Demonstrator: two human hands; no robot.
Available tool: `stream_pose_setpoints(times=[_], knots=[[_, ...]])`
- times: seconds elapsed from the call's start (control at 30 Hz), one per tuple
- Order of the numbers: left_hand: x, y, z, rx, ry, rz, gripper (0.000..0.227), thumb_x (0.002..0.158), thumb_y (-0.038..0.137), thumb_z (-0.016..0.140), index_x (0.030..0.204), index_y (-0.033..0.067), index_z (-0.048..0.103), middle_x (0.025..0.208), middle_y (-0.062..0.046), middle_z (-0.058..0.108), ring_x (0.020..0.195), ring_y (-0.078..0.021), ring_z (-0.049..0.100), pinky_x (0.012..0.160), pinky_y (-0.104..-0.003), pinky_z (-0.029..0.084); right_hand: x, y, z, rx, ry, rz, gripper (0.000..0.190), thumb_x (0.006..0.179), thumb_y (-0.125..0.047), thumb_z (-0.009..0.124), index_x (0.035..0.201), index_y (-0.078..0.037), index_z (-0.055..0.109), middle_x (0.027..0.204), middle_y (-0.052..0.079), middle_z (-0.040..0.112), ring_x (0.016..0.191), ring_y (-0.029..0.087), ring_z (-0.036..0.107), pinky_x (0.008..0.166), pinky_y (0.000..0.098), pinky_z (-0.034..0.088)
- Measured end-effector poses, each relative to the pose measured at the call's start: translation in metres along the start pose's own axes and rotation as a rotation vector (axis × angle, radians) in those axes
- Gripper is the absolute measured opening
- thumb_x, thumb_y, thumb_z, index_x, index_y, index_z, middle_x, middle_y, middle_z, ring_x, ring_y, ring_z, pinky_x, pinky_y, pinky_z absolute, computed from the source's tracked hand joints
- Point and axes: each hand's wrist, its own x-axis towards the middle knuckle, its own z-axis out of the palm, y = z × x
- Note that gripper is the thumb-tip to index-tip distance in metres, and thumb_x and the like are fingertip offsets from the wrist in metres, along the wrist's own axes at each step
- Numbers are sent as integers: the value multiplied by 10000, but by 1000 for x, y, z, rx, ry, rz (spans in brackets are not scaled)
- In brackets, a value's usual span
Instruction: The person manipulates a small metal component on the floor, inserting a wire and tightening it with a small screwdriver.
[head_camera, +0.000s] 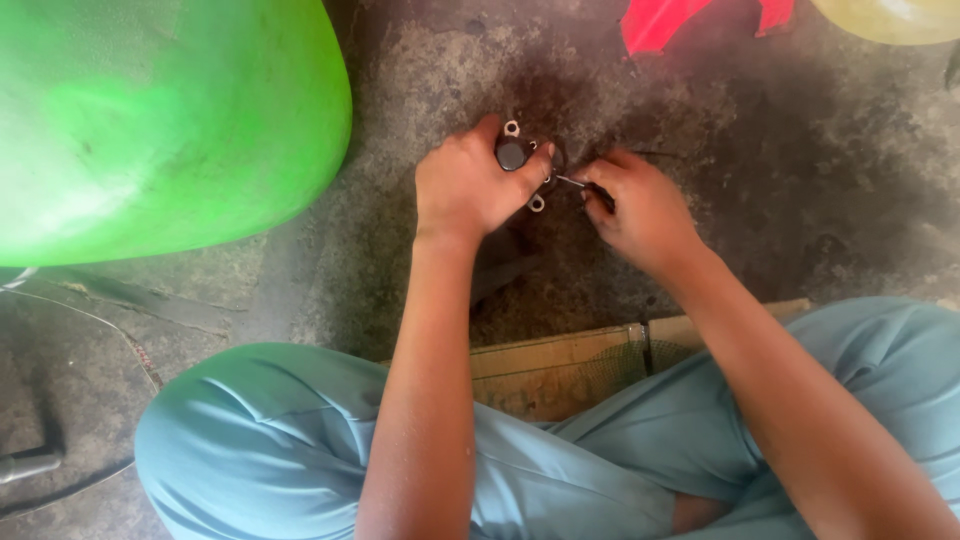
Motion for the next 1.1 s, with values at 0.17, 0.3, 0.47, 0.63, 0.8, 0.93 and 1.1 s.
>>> stream_pose_setpoints(times=[0.17,0.3,0.47,0.63,0.8,0.93,1.1], knots=[[0,1,2,-7,6,-6,465,797,585,696,922,137,710,861,-147,758,859,-371,735,759,-500,571,0,1,3,14,-18,-5,186,842,-6,700,1022,-49,707,989,130,697,848,358,685,703,449,540],[1,-2,5,-31,41,30,455,789,568,707,918,132,711,880,-151,758,860,-385,730,756,-508,570,0,2,6,-31,-13,31,185,825,34,705,999,-31,713,994,150,707,815,367,681,696,453,535],[2,-2,6,-30,5,3,454,799,553,694,933,120,699,873,-153,760,859,-373,741,764,-504,575,0,17,23,269,59,122,148,884,49,706,1020,-10,701,965,135,731,851,256,711,752,364,552],[3,0,5,-21,2,-4,459,795,557,696,931,118,697,870,-148,758,855,-369,744,763,-503,576,0,38,36,446,40,252,149,905,49,685,1035,-13,722,978,97,753,887,161,716,787,312,560],[3,0,6,-27,-6,-11,444,801,547,687,919,119,695,859,-137,760,850,-354,749,763,-492,582,0,39,35,457,23,276,158,896,45,687,1036,-12,733,988,94,752,888,152,714,785,308,556],[4,-1,7,-31,14,9,436,784,532,705,915,116,696,848,-139,756,832,-356,745,739,-496,576,-1,36,32,451,24,306,155,898,41,677,1029,-12,740,961,99,757,866,154,712,778,304,551],[4,-2,8,-55,1,-4,400,783,507,705,911,128,695,841,-120,761,812,-341,749,732,-486,577,-1,38,34,493,44,289,150,899,40,684,1031,-8,738,961,101,749,853,157,697,756,300,543]])
